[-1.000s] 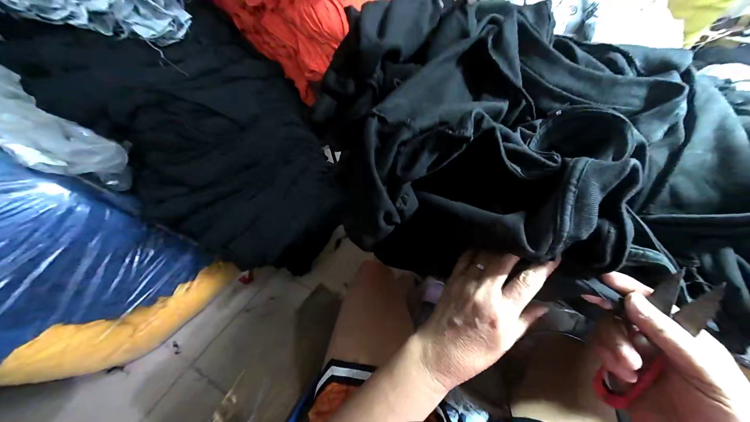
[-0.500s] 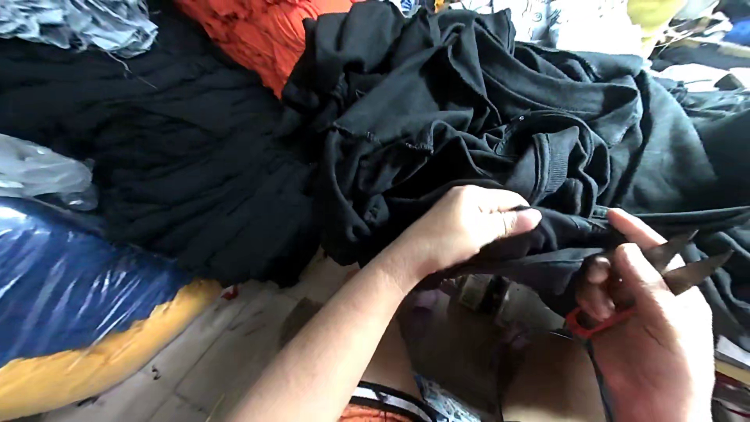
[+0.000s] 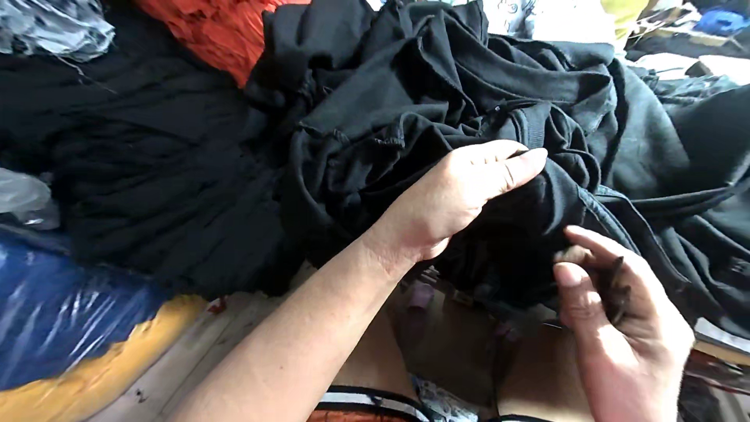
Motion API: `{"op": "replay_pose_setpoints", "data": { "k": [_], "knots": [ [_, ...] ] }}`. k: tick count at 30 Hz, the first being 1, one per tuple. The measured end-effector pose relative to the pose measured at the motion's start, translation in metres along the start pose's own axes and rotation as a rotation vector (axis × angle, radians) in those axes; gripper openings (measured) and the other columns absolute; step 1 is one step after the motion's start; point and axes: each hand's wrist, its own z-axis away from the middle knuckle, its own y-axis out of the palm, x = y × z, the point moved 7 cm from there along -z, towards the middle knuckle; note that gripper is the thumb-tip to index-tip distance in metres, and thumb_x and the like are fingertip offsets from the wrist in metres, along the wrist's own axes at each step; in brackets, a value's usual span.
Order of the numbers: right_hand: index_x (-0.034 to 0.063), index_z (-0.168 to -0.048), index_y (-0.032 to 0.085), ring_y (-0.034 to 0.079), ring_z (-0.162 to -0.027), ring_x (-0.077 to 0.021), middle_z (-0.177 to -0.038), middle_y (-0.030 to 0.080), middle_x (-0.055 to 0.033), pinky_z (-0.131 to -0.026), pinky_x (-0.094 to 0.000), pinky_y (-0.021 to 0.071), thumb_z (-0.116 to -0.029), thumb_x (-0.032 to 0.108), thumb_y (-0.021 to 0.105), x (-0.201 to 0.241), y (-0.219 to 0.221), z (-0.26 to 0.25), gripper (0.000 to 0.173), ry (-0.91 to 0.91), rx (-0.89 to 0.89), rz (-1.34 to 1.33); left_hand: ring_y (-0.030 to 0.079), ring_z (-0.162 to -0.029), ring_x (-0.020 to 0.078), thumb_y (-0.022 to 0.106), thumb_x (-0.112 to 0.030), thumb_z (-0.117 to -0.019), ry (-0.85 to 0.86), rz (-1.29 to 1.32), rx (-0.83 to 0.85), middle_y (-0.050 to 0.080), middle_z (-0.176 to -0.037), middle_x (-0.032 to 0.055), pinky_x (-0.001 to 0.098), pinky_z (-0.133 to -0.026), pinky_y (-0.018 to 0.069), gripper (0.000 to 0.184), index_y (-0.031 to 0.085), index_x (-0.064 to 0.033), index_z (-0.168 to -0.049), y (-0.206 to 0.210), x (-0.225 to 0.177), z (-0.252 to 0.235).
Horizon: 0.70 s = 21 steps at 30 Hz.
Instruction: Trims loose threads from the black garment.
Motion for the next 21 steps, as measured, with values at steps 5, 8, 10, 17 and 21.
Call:
{"op": "replay_pose_setpoints", "data": {
  "k": [5,8,10,17,21],
  "knots": [
    [0.0058,-0.130,0.058,0.055,-0.082,0.0070,-0.111,0.059,-0.0011,-0.072,-0.0072,0.0467,-0.0904,0.029,0.076,-0.007,0.018,-0.003,0.049,-0.023,-0.119,-0.047,0.065,-0.083,-0.0027,0.043,-0.012,-0.1076,0.008,0.105,-0.064,0.068,-0.084,-0.0088,0.0187,-0.079,0.0549,0.024,0.065,-0.0139,-0.096,0.000,0.008,0.002],
    [0.0044,-0.131,0.052,0.055,-0.076,0.0063,-0.112,0.055,-0.0039,-0.070,-0.0077,0.0486,-0.0848,0.023,0.081,-0.010,0.031,-0.002,0.058,-0.003,-0.172,-0.081,0.066,-0.083,-0.0022,0.043,-0.009,-0.1070,0.027,0.164,-0.089,0.069,-0.085,-0.0091,0.0189,-0.081,0.0557,0.026,0.065,-0.0152,-0.094,-0.002,0.016,0.005],
    [0.0043,-0.131,0.049,0.056,-0.075,0.0058,-0.110,0.054,-0.0040,-0.069,-0.0081,0.0497,-0.0846,0.014,0.080,-0.012,0.037,-0.002,0.056,-0.008,-0.202,-0.094,0.067,-0.084,-0.0005,0.047,-0.008,-0.1056,0.106,0.174,-0.037,0.070,-0.087,-0.0077,0.0192,-0.079,0.0562,0.025,0.068,-0.0157,-0.094,-0.008,0.023,0.004],
    [0.0088,-0.125,0.048,0.057,-0.082,0.0109,-0.107,0.057,0.0068,-0.073,-0.0062,0.0494,-0.0832,0.007,0.071,-0.015,0.035,-0.010,0.048,0.083,-0.234,-0.207,0.066,-0.079,-0.0019,0.047,-0.010,-0.1066,0.106,0.139,-0.087,0.069,-0.083,-0.0077,0.0160,-0.076,0.0558,0.026,0.068,-0.0140,-0.092,-0.001,0.017,0.006],
    [0.0071,-0.131,0.048,0.060,-0.086,0.0061,-0.114,0.056,0.0008,-0.077,-0.0098,0.0526,-0.0834,0.008,0.078,-0.016,0.040,-0.009,0.056,0.051,-0.219,-0.206,0.066,-0.079,-0.0023,0.045,-0.008,-0.1070,0.141,0.171,0.008,0.068,-0.082,-0.0076,0.0159,-0.076,0.0562,0.027,0.066,-0.0131,-0.091,0.006,0.015,0.005]
  ]
}}
